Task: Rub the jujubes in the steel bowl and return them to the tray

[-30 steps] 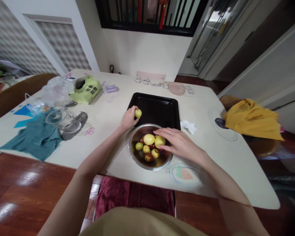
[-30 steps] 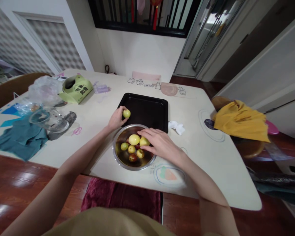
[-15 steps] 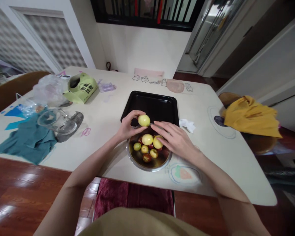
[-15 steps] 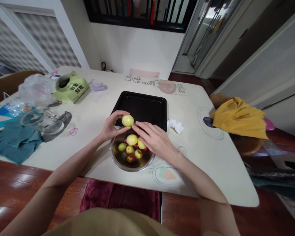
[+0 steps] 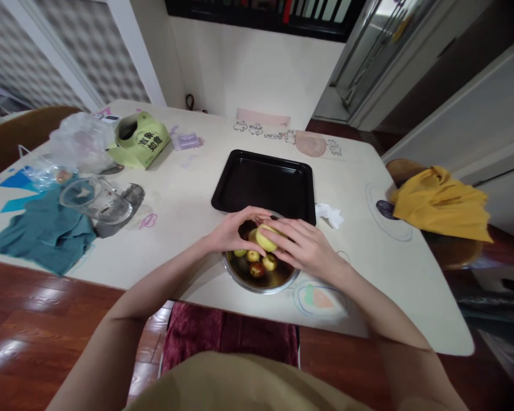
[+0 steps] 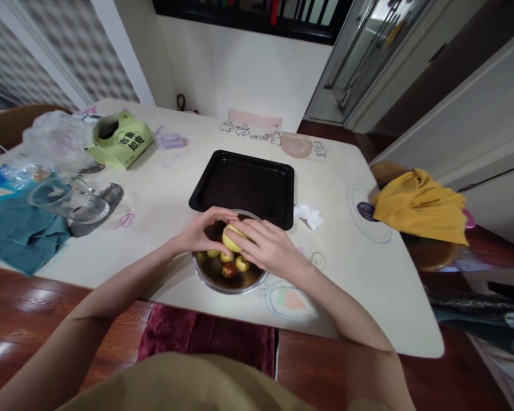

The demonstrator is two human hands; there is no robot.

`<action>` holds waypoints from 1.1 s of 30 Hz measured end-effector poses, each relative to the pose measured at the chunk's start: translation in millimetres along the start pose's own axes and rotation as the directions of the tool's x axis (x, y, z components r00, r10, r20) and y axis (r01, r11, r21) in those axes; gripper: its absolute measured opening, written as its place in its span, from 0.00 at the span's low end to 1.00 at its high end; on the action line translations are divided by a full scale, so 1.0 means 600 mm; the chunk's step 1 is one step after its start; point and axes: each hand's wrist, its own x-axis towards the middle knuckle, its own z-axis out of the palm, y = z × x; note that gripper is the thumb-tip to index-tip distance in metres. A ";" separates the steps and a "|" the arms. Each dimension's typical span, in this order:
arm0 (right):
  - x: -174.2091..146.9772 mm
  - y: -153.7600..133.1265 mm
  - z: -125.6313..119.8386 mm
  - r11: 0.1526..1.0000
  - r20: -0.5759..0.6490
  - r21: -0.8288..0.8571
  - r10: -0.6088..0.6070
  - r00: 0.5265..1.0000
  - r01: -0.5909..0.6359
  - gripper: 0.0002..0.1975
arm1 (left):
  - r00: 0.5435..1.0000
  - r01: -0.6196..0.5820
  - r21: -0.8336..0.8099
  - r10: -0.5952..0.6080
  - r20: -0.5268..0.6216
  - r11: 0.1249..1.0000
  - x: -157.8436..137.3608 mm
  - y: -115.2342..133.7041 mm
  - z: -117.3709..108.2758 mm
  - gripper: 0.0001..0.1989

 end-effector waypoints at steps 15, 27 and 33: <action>0.009 -0.018 0.005 0.969 0.325 0.230 -0.167 0.931 0.094 0.17 | 0.988 0.108 -0.078 -0.116 -0.100 0.991 -0.006 -0.023 -0.019 0.20; 0.008 -0.008 -0.012 0.949 0.336 0.315 -0.141 0.931 0.030 0.18 | 0.981 0.154 -0.066 -0.161 -0.111 0.986 -0.008 -0.023 -0.018 0.21; -0.006 0.034 -0.015 0.910 0.131 0.410 0.003 0.991 -0.057 0.18 | 0.975 0.154 -0.025 -0.156 -0.157 0.988 -0.007 -0.023 -0.017 0.22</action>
